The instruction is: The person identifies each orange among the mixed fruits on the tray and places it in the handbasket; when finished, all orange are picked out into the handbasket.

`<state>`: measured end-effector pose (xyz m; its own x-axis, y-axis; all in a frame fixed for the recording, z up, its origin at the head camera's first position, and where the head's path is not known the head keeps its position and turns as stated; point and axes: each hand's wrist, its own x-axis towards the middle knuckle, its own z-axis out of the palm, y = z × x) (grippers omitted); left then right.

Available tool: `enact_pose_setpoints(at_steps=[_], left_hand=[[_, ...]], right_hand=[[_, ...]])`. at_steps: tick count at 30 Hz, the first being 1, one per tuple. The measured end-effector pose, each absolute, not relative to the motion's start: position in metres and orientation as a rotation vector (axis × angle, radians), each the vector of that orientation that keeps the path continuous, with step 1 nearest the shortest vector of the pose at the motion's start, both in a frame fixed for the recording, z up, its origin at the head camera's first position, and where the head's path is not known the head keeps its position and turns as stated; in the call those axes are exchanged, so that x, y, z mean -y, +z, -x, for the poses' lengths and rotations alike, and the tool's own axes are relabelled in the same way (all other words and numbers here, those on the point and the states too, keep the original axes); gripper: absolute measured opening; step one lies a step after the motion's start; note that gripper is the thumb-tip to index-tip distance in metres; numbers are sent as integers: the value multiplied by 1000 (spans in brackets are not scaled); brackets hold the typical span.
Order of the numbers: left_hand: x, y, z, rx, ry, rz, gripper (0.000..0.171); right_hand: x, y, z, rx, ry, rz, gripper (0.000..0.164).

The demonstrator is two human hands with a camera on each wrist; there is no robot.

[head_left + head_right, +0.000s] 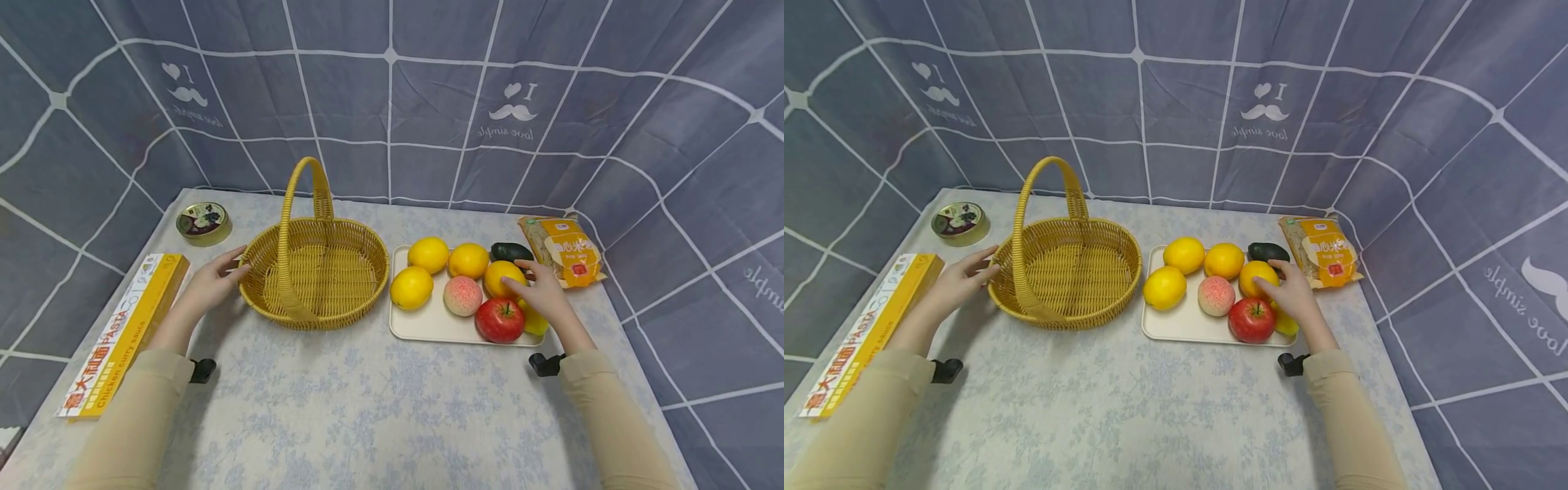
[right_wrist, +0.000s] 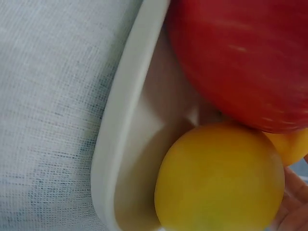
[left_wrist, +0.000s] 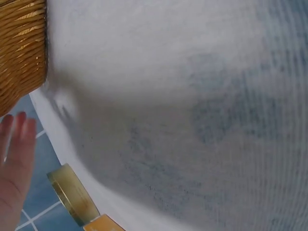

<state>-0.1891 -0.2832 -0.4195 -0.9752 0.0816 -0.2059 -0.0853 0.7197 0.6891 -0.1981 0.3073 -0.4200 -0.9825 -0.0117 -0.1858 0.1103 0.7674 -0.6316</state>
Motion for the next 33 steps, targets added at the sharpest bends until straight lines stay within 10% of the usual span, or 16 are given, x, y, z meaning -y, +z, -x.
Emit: enact_pose_setpoints(at_steps=[33], left_hand=[[273, -419, 192, -2772, 1178, 81, 56]], right_hand=[[-300, -427, 203, -2724, -1012, -261, 92]])
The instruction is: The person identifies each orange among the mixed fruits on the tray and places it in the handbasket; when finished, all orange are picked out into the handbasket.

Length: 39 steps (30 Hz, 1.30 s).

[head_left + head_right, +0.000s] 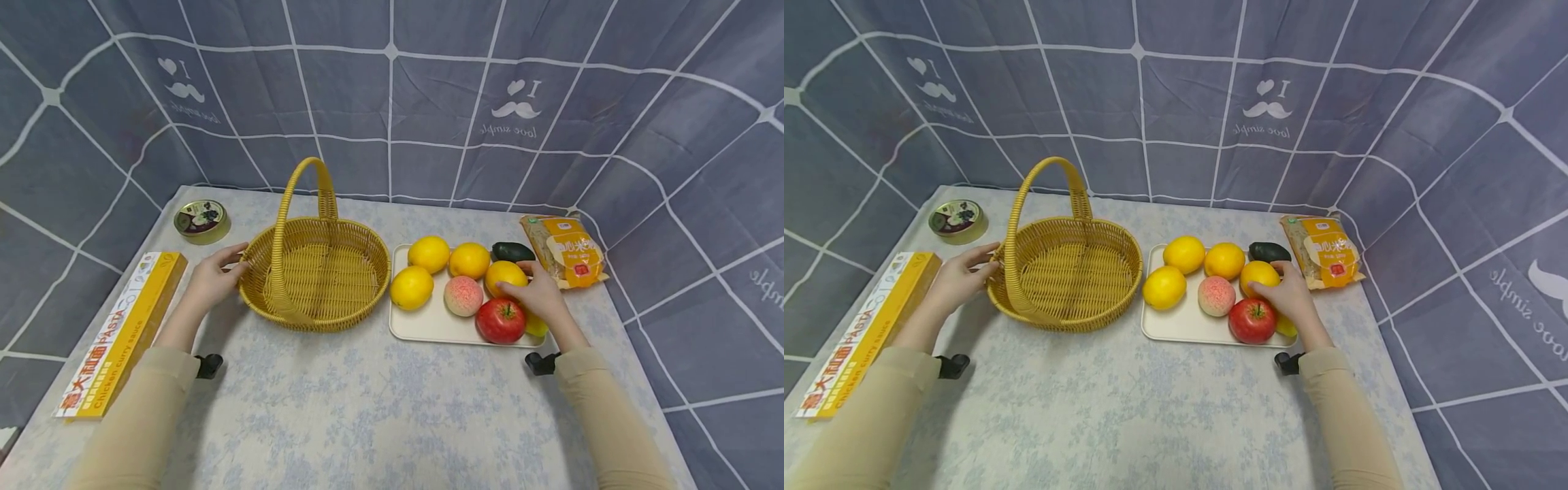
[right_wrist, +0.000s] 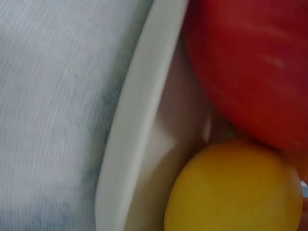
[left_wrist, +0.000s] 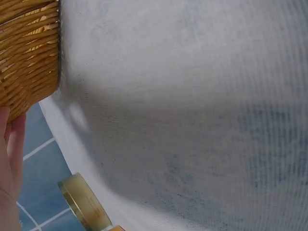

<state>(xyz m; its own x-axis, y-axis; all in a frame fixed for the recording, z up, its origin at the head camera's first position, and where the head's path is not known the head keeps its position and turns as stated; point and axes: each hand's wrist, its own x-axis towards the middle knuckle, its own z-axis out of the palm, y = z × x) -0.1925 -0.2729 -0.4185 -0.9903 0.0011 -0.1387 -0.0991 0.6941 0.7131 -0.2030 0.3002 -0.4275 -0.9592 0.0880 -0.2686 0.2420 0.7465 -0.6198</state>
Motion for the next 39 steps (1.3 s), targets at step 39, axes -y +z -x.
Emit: enact_pose_setpoints(at_steps=[39], left_hand=[[276, -421, 190, -2726, 1187, 88, 60]], right_hand=[[-81, -389, 219, -2369, -1523, 365, 70]])
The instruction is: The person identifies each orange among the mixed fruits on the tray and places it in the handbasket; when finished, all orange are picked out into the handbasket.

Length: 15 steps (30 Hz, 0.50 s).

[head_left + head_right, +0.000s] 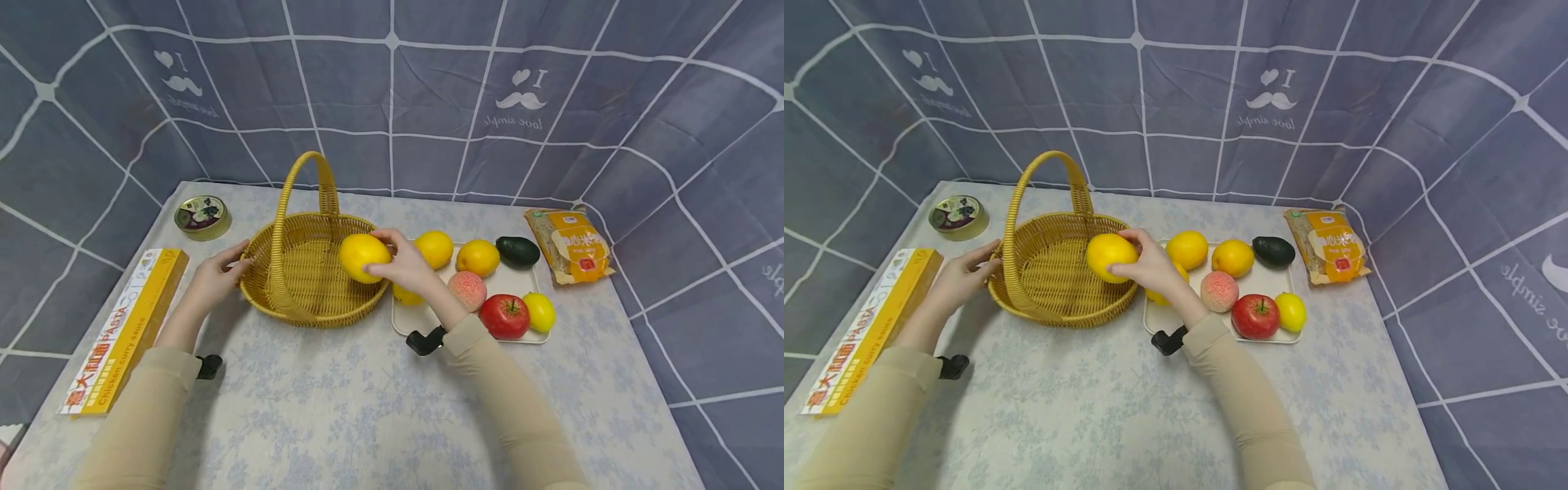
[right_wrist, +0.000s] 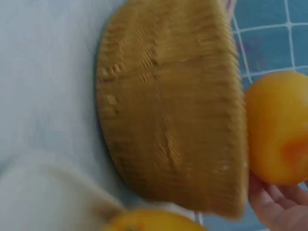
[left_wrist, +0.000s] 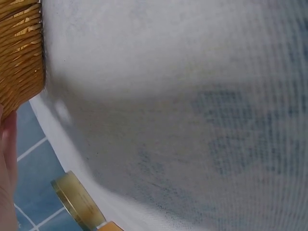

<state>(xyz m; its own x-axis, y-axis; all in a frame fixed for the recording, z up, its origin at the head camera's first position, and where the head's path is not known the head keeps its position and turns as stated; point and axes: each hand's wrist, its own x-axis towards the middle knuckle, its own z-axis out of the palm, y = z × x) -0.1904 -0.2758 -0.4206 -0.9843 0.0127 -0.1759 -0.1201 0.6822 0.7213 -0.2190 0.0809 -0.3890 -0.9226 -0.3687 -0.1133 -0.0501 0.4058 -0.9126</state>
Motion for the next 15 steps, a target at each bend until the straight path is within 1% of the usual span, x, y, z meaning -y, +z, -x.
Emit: enact_pose_setpoints(at_steps=[4, 7, 12, 15], left_hand=[[277, -420, 190, -2719, 1181, 89, 60], [276, -420, 190, -2728, 1182, 97, 60], [272, -421, 190, -2739, 1195, 107, 58], [271, -421, 190, -2735, 1194, 119, 57]], right_hand=[[-55, -400, 218, -2416, -1338, 470, 70], [-42, -405, 215, -2457, -1148, 571, 66], [-34, -406, 210, -2462, -914, 749, 59], [-34, -406, 210, -2458, -889, 787, 57]])
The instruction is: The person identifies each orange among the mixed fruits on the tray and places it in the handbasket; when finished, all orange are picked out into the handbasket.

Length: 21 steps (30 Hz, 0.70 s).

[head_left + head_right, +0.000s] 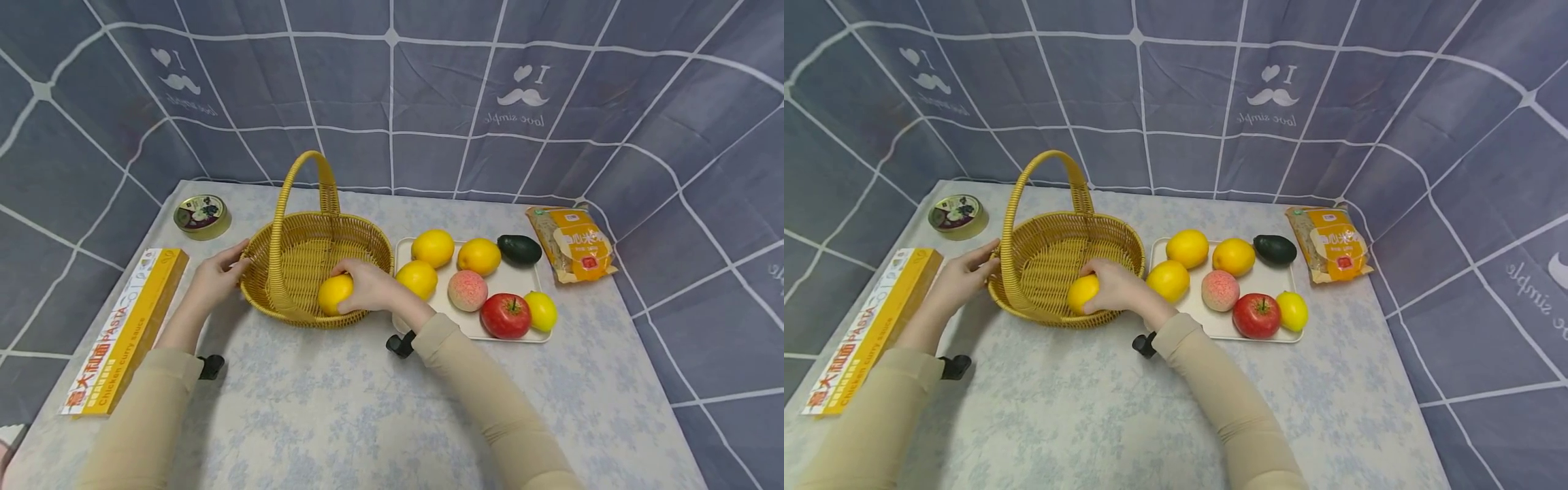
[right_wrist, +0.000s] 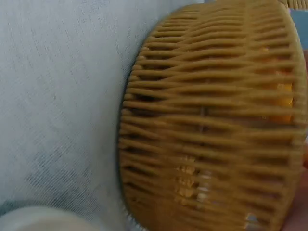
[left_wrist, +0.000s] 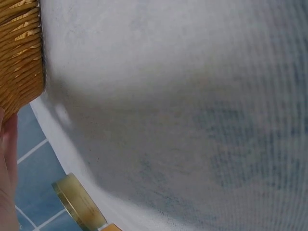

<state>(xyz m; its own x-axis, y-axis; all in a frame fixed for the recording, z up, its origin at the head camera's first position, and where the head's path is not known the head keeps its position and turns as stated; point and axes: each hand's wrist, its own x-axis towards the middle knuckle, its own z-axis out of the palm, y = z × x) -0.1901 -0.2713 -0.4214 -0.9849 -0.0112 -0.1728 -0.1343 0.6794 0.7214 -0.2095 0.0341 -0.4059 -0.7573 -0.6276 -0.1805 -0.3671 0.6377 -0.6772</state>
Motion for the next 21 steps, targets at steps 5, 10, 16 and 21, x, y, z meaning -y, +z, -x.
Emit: enact_pose_setpoints(at_steps=[5, 10, 16, 21], left_hand=[[271, -422, 190, -2731, 1190, 129, 57], [271, -423, 190, -2740, 1179, 132, 57], [269, -422, 192, -2753, 1186, 112, 58], [270, -423, 190, -2767, 1187, 109, 56]], right_hand=[[-37, -409, 212, -2419, -917, 821, 56], [-38, -411, 213, -2370, -925, 891, 57], [-43, -408, 212, -2373, -893, 882, 56], [-41, -406, 210, -2384, -841, 892, 55]])
